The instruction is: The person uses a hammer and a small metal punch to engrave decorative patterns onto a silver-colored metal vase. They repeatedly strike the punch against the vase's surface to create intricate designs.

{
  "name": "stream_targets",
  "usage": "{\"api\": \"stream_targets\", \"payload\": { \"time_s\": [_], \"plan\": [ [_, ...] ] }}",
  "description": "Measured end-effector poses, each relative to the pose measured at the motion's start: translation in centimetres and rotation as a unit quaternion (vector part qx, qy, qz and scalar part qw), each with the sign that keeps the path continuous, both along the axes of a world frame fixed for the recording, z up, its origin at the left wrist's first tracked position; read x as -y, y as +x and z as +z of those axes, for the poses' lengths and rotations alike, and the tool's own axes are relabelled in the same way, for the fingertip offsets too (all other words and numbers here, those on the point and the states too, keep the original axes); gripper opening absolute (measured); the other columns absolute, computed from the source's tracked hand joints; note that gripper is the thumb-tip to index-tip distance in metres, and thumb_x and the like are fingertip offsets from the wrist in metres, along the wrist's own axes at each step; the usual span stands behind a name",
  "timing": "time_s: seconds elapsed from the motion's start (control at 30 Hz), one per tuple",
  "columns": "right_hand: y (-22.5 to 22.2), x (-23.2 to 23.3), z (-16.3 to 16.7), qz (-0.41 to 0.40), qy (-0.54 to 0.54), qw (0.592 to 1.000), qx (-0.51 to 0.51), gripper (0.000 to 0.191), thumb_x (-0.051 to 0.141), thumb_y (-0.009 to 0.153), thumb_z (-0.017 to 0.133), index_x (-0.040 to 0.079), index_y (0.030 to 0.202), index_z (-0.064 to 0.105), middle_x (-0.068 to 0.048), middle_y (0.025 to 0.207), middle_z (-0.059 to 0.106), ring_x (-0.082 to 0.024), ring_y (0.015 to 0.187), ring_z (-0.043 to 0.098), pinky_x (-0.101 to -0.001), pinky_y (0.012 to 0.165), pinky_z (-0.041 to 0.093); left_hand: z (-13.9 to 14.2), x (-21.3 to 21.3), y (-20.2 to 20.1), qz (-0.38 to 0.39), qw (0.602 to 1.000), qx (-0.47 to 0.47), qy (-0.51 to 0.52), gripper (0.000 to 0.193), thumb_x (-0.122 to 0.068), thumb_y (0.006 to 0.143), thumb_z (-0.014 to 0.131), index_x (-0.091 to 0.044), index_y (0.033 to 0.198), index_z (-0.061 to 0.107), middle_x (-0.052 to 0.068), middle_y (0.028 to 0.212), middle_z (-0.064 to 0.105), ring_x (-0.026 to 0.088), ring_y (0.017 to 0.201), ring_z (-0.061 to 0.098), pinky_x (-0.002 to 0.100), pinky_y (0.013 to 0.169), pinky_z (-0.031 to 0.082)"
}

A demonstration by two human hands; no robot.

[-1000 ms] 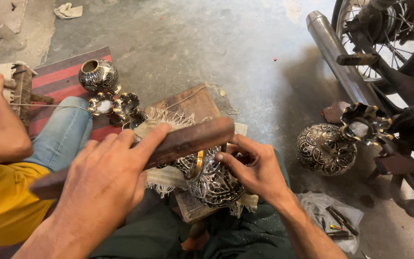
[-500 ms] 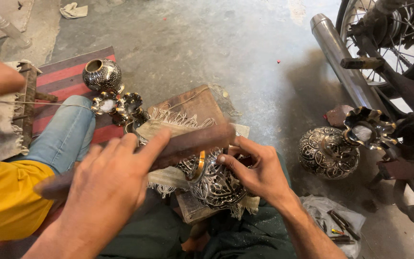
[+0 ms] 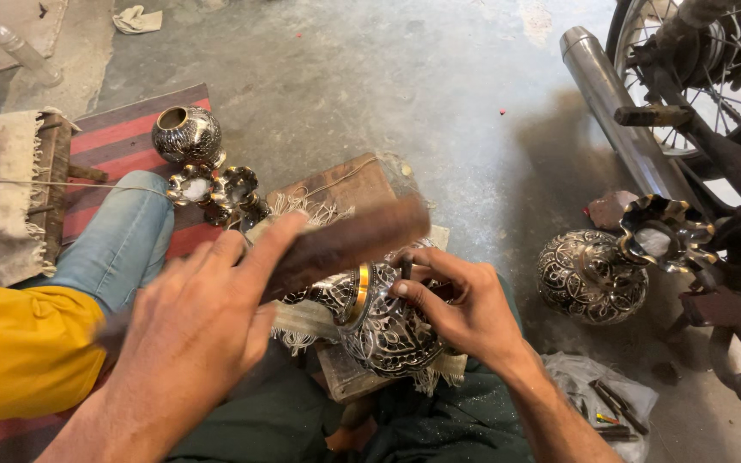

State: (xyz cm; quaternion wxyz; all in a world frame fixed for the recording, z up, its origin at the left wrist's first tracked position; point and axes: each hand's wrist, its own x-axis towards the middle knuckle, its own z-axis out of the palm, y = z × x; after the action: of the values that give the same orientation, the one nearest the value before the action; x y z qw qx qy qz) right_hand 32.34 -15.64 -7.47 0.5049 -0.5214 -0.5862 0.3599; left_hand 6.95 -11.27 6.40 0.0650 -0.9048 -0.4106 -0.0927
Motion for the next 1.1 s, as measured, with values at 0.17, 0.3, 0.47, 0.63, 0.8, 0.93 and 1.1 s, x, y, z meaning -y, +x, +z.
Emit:
{"api": "stream_targets", "payload": {
  "time_s": [0.17,0.3,0.47,0.63,0.8,0.93,1.1],
  "plan": [
    [-0.1,0.2,0.5,-0.001,0.012,1.0,0.004,0.034,0.008,0.089,0.074,0.005,0.123,0.071,-0.008,0.092,0.083,-0.011,0.082,0.078,-0.0282,0.07,0.066,0.0,-0.1,-0.1,-0.011,1.0,0.016,-0.017,0.079,-0.017,0.075,0.071,-0.024,0.151,0.05,0.01,0.095,0.061,0.033,0.09,0.065,0.048,0.076,0.05],
    [0.0,0.2,0.6,0.004,0.017,1.0,0.026,0.026,0.007,0.092,0.074,0.005,0.118,0.073,-0.008,0.093,0.084,-0.01,0.081,0.078,-0.0274,0.07,0.065,-0.2,-0.3,0.0,-0.004,0.999,-0.037,0.028,0.078,-0.01,0.077,0.069,-0.024,0.151,0.05,0.011,0.094,0.062,0.032,0.088,0.065,0.047,0.074,0.05],
    [-0.1,0.2,0.7,0.0,0.006,1.0,0.016,0.032,0.008,0.091,0.074,0.007,0.123,0.071,-0.007,0.091,0.084,-0.009,0.077,0.076,-0.0272,0.065,0.061,-0.2,-0.3,0.1,-0.02,0.996,-0.054,0.072,0.074,-0.006,0.077,0.067,-0.023,0.148,0.053,0.012,0.093,0.063,0.032,0.089,0.066,0.049,0.074,0.05],
    [-0.1,0.2,0.7,-0.003,-0.003,1.0,0.006,0.035,0.009,0.09,0.073,0.009,0.125,0.071,-0.005,0.089,0.084,-0.008,0.073,0.075,-0.0275,0.06,0.059,0.3,-0.6,0.1,-0.002,0.999,-0.049,0.018,0.077,-0.008,0.076,0.068,-0.023,0.15,0.051,0.012,0.096,0.062,0.033,0.089,0.066,0.048,0.073,0.049],
    [-0.1,0.1,0.2,-0.01,-0.098,0.995,0.002,0.037,0.01,0.092,0.071,0.013,0.129,0.072,-0.005,0.087,0.085,-0.012,0.059,0.067,-0.0313,0.048,0.045,0.5,-0.7,0.2,0.005,1.0,-0.01,-0.007,0.082,-0.014,0.074,0.072,-0.023,0.151,0.048,0.013,0.096,0.062,0.036,0.088,0.064,0.049,0.072,0.049],
    [-0.7,0.3,-0.1,-0.001,0.048,0.999,-0.026,0.029,0.008,0.096,0.07,0.006,0.125,0.071,-0.004,0.09,0.08,-0.006,0.082,0.074,-0.0246,0.069,0.061,0.3,-0.7,0.2,0.034,0.997,-0.065,-0.007,0.085,-0.013,0.073,0.073,-0.03,0.152,0.044,0.013,0.095,0.061,0.035,0.088,0.065,0.05,0.073,0.05],
    [-1.6,0.9,0.2,-0.065,-0.031,0.995,-0.069,0.031,0.009,0.093,0.073,0.005,0.123,0.074,-0.003,0.075,0.065,-0.007,0.065,0.052,-0.0268,0.054,0.043,0.3,-0.9,0.3,0.056,0.99,0.034,-0.125,0.095,-0.017,0.071,0.076,-0.026,0.158,0.039,0.014,0.104,0.064,0.039,0.087,0.066,0.052,0.071,0.052]
  ]
}}
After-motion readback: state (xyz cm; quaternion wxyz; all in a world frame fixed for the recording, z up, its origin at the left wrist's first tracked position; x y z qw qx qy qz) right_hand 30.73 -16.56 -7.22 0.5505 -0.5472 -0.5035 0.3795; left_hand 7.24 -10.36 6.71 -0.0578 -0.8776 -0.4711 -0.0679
